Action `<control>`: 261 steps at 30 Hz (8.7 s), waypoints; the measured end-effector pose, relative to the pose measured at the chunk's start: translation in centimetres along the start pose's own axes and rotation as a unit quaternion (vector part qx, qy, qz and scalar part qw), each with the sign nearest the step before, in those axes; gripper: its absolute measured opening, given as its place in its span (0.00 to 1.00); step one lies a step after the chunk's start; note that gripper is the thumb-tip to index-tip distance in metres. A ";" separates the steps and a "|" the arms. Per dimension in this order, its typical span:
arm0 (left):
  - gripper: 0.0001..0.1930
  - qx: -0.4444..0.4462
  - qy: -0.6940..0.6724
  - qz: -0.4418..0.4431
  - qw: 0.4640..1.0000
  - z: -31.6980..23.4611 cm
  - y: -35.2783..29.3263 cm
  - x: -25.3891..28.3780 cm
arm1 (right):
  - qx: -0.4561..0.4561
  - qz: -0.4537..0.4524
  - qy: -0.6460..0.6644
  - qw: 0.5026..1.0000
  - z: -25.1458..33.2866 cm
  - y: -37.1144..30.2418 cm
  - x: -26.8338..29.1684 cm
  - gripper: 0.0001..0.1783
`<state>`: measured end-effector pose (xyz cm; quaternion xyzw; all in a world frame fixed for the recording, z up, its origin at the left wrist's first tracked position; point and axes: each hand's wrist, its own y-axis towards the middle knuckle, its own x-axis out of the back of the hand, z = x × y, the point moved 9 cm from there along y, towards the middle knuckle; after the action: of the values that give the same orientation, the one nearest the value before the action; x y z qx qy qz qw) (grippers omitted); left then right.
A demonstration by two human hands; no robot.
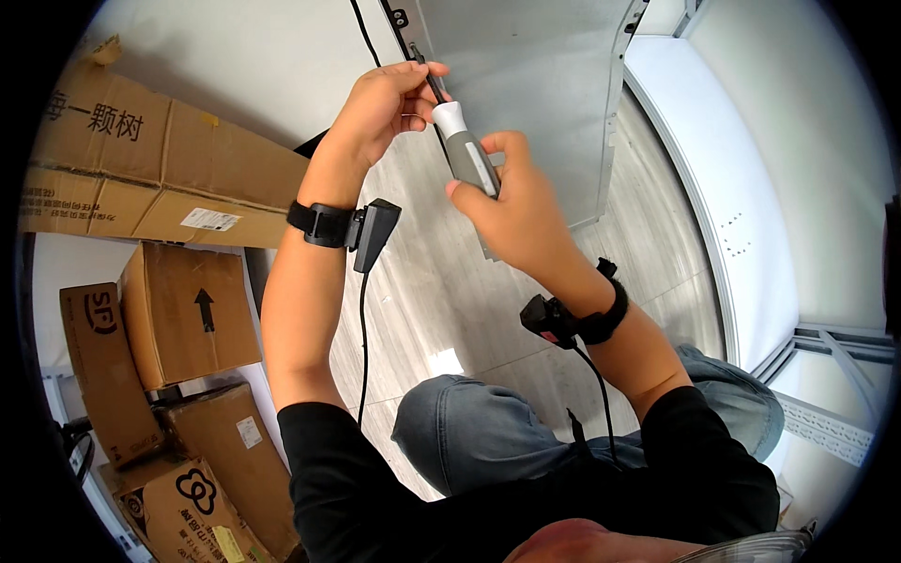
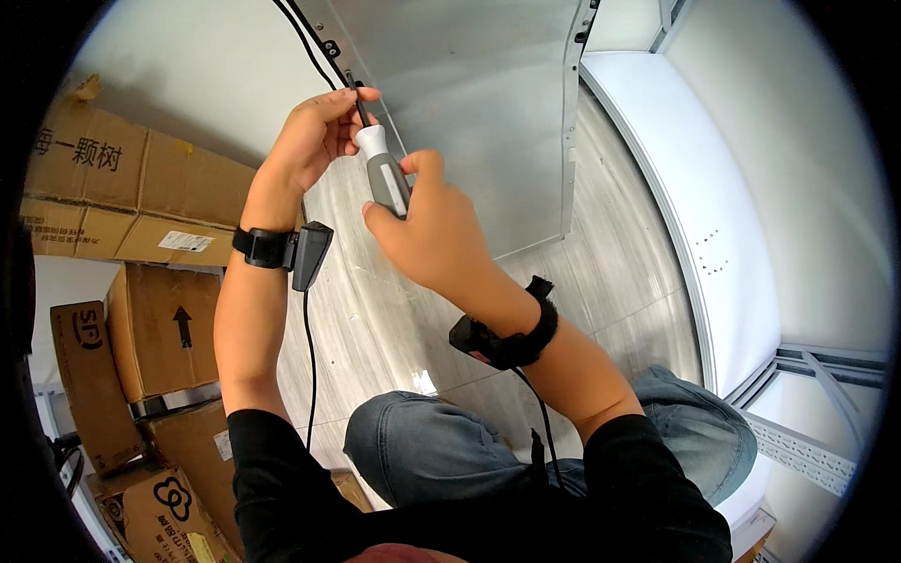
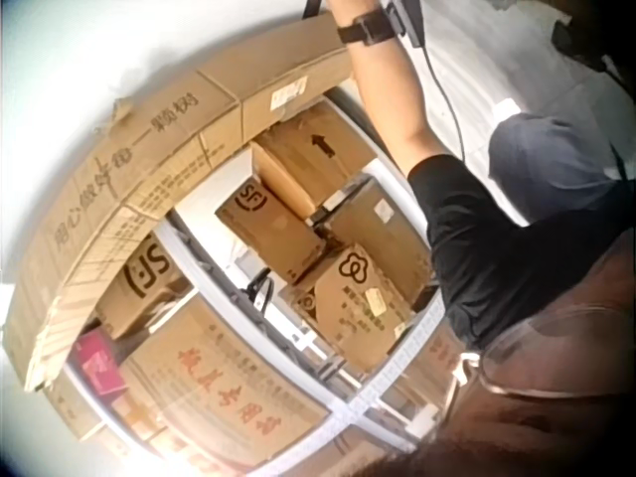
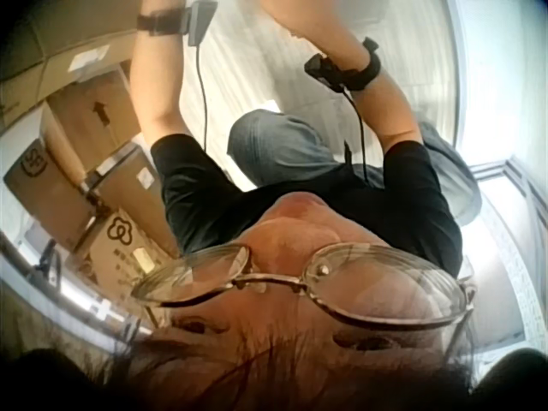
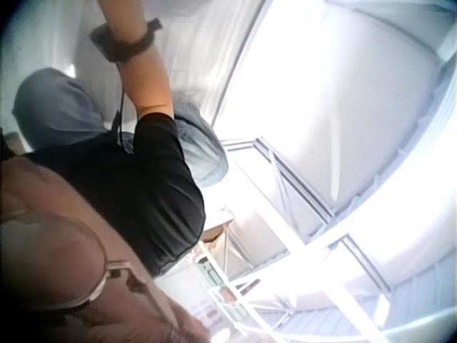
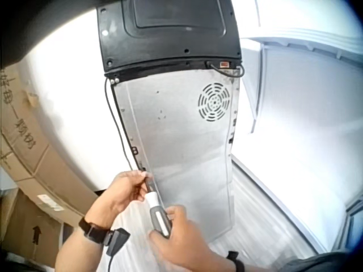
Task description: The person uses a screwdriver to fasten screws into the back panel of a white appliance. They repeatedly insert screws and tighten them in a systematic manner along the edges of the panel.
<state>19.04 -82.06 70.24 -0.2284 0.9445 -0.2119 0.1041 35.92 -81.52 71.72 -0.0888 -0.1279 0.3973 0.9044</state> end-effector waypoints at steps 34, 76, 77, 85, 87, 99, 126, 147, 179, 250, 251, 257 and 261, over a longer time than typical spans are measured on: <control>0.15 -0.038 -0.022 0.014 0.999 0.8 1.1 1.6 | -0.100 0.090 0.198 0.971 -0.6 0.8 -2.1 0.19; 0.09 0.064 0.008 0.096 0.993 13.9 23.5 -81.9 | -0.074 -0.295 0.261 0.916 -29.6 -11.6 80.5 0.16; 0.08 0.077 0.017 0.105 0.991 16.0 24.8 -89.8 | -0.087 -0.318 0.250 0.910 -33.0 -13.2 87.6 0.15; 0.11 0.054 0.166 0.211 0.962 34.6 40.1 -140.6 | -0.146 -0.557 0.229 0.785 -60.1 -22.7 134.9 0.14; 0.12 -0.001 0.251 0.233 0.940 38.5 43.8 -150.8 | -0.180 -0.610 0.190 0.748 -65.3 -24.7 143.3 0.15; 0.11 -0.148 0.555 0.221 0.788 50.7 60.0 -179.1 | -0.256 -0.656 0.167 0.691 -80.1 -24.1 163.8 0.16; 0.06 0.167 -0.285 0.069 0.941 23.6 7.5 -81.8 | -0.063 -0.397 0.271 0.875 -34.6 -31.7 78.5 0.15; 0.09 0.119 -0.174 0.022 0.977 19.7 9.8 -76.6 | 0.030 -0.292 0.221 0.930 -32.3 -25.4 74.3 0.15; 0.09 0.147 -0.207 0.124 0.959 20.3 17.7 -75.7 | 0.036 -0.355 0.137 0.924 -30.3 -20.6 66.0 0.23; 0.11 0.072 -0.171 0.115 0.976 16.7 26.1 -65.5 | 0.011 -0.444 -0.059 0.894 -24.5 -9.5 58.2 0.23; 0.11 0.072 -0.169 0.116 0.976 16.7 26.1 -65.5 | 0.013 -0.460 -0.114 0.880 -23.9 -9.9 58.2 0.22; 0.11 0.072 -0.178 0.115 0.975 16.9 26.4 -65.8 | -0.090 -0.366 0.158 0.913 -26.3 -9.2 58.3 0.25; 0.11 0.077 -0.177 0.116 0.974 17.2 26.4 -66.0 | 0.004 -0.435 -0.015 0.900 -26.3 -9.6 58.5 0.25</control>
<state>71.53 -35.52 49.75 -0.1425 0.9120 -0.2267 0.3107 88.69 -46.14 58.68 -0.0146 -0.1655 -0.0340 0.9855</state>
